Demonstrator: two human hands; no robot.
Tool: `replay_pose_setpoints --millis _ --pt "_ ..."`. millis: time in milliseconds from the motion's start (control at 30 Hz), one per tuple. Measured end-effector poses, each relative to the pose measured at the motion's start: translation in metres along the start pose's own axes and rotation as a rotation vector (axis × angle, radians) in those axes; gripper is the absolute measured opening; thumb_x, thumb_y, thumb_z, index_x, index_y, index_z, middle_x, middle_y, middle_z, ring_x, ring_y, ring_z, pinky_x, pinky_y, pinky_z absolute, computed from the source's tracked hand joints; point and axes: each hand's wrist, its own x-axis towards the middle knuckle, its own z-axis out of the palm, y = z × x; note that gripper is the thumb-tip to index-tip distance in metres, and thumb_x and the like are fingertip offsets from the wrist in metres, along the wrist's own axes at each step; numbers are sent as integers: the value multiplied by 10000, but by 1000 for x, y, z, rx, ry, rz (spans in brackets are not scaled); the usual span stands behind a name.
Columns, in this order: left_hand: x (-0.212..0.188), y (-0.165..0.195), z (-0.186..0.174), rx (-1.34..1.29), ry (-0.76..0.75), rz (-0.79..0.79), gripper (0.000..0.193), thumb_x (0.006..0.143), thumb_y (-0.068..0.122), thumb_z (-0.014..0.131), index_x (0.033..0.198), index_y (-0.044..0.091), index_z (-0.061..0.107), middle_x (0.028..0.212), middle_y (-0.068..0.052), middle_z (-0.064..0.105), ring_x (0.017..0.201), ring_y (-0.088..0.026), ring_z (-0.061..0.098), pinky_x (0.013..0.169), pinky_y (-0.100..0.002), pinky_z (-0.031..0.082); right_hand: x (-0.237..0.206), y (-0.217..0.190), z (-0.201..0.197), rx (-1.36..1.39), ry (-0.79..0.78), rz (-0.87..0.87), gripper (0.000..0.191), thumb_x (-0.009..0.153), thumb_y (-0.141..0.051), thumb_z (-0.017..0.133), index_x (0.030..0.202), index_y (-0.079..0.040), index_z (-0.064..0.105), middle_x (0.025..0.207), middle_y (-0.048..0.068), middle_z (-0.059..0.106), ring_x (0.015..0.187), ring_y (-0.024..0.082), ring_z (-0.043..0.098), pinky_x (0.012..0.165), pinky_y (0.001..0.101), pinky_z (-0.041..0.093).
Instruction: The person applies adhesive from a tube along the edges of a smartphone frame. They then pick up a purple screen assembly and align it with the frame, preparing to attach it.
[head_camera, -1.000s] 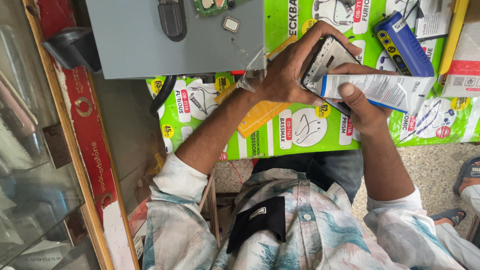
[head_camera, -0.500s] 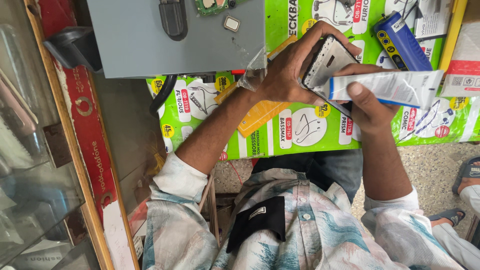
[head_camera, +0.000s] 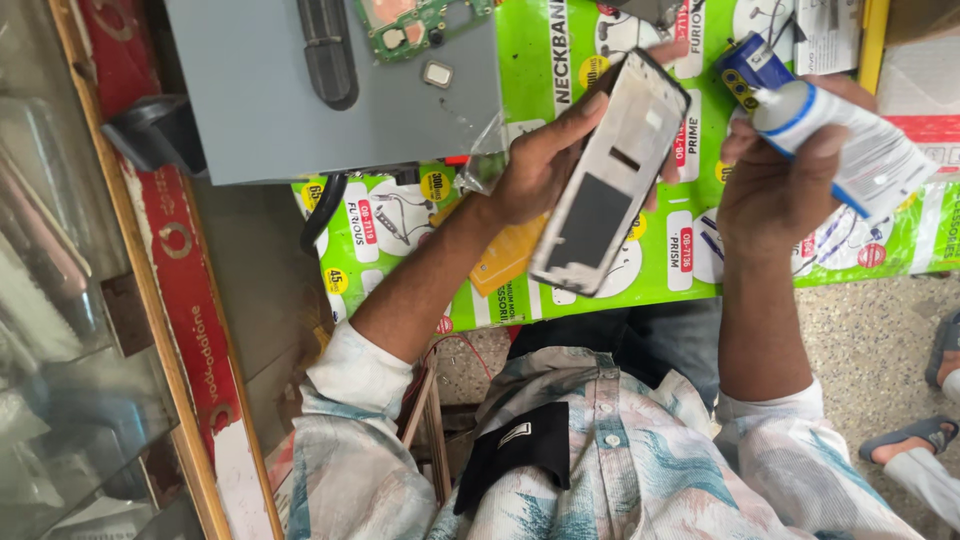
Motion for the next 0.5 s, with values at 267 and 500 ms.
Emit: replay_pose_setpoints --millis 267,500 --pt "0 -24 -14 -231 22 -102 623 1141 454 406 1587 23 341 1302 -215 629 1040 -327 703 828 -420 593 4 2 20 -576 -22 -281 437 1099 -348 690 1289 42 631 1182 126 598 1053 220 572 971 312 458" --pt "1 -27 -26 -151 35 -140 650 1144 520 374 1393 -62 523 1133 -289 705 931 -328 721 832 -422 590 11 -24 57 -822 -154 -282 498 1070 -457 705 1191 26 707 1167 146 691 1121 242 659 1046 364 515"
